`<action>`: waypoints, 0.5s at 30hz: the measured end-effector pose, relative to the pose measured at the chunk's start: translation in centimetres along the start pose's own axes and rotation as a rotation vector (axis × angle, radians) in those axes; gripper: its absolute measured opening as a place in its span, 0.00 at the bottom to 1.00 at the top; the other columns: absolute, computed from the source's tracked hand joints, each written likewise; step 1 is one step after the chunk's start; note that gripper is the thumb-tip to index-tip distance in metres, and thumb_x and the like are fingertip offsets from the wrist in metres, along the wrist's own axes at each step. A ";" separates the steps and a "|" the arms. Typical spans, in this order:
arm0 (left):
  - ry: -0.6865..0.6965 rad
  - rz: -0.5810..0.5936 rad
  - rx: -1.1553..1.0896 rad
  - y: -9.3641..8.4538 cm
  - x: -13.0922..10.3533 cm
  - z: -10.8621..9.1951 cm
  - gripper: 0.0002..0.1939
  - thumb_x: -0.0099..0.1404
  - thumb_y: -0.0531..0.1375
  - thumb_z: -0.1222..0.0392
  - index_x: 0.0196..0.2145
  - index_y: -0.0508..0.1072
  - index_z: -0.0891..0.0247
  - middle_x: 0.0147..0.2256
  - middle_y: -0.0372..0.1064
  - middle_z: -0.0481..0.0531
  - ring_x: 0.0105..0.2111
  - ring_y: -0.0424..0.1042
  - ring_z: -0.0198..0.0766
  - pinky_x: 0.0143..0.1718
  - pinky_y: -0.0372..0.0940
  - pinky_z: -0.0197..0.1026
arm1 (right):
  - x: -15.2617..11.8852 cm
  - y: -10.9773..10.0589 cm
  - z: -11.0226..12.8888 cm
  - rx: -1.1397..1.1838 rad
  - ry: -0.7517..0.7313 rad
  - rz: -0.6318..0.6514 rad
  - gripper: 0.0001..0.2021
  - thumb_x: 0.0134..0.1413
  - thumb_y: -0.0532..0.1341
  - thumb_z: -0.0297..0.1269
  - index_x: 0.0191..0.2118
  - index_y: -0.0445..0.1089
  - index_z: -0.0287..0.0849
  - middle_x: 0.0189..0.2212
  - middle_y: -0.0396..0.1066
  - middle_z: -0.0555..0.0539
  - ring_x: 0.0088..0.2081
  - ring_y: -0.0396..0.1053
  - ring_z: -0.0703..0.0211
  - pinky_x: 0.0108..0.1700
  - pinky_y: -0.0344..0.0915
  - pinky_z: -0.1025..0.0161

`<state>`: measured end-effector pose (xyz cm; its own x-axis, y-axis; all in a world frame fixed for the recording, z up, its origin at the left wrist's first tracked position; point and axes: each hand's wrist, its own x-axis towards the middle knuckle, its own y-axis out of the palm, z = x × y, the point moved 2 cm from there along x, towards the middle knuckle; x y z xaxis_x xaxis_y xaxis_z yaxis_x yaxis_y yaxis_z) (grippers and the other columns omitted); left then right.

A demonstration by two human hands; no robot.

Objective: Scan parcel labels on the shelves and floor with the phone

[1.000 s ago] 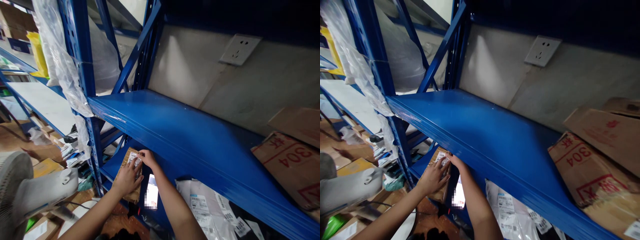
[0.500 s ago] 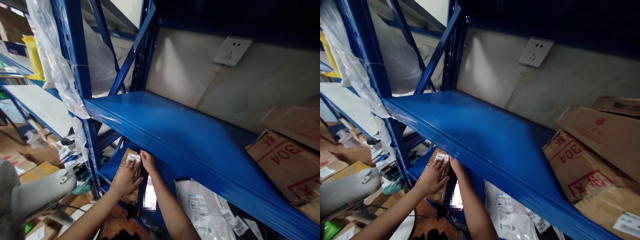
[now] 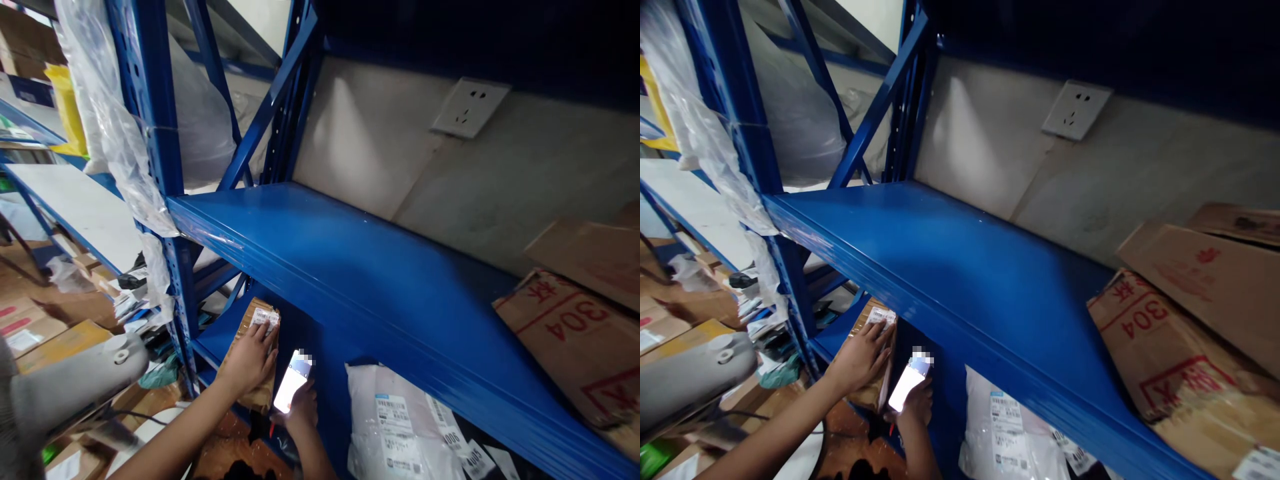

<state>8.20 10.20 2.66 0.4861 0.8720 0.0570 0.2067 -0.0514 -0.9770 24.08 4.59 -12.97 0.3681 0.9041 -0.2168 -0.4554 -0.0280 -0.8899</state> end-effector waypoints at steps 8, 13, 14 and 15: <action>0.014 -0.052 0.006 0.9 0.1 0.1 0.31 0.70 0.48 0.52 0.62 0.61 0.78 0.62 0.59 0.69 0.60 0.60 0.58 0.62 0.57 0.56 | 2.9 -7.2 5.1 0.241 -0.259 -0.216 0.17 0.62 0.57 0.30 0.56 0.65 0.36 0.52 0.72 0.35 0.52 0.72 0.48 0.52 0.71 0.51; 0.040 -0.111 0.012 1.3 -0.1 0.2 0.30 0.69 0.49 0.54 0.59 0.65 0.80 0.59 0.62 0.71 0.59 0.62 0.58 0.62 0.56 0.57 | 6.3 -9.8 11.0 0.337 -0.589 -0.178 0.07 0.62 0.61 0.37 0.41 0.72 0.39 0.39 0.76 0.47 0.41 0.74 0.57 0.45 0.73 0.55; 0.043 -0.121 0.013 1.3 -0.1 0.3 0.29 0.69 0.48 0.54 0.59 0.65 0.81 0.59 0.63 0.72 0.59 0.62 0.58 0.62 0.56 0.57 | 6.8 -9.9 11.6 0.329 -0.609 -0.168 0.07 0.61 0.62 0.37 0.39 0.72 0.38 0.37 0.75 0.48 0.38 0.74 0.58 0.44 0.73 0.54; 0.045 -0.129 0.013 1.4 0.0 0.3 0.29 0.69 0.48 0.54 0.58 0.66 0.80 0.58 0.63 0.72 0.58 0.62 0.58 0.61 0.57 0.58 | 7.4 -9.9 12.1 0.319 -0.621 -0.157 0.07 0.61 0.63 0.38 0.37 0.72 0.38 0.35 0.75 0.49 0.36 0.74 0.59 0.43 0.73 0.55</action>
<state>8.22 10.23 1.24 0.4937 0.8482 0.1916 0.2592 0.0668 -0.9635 21.53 16.66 -0.89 -0.0376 0.9656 0.2572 -0.6845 0.1626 -0.7107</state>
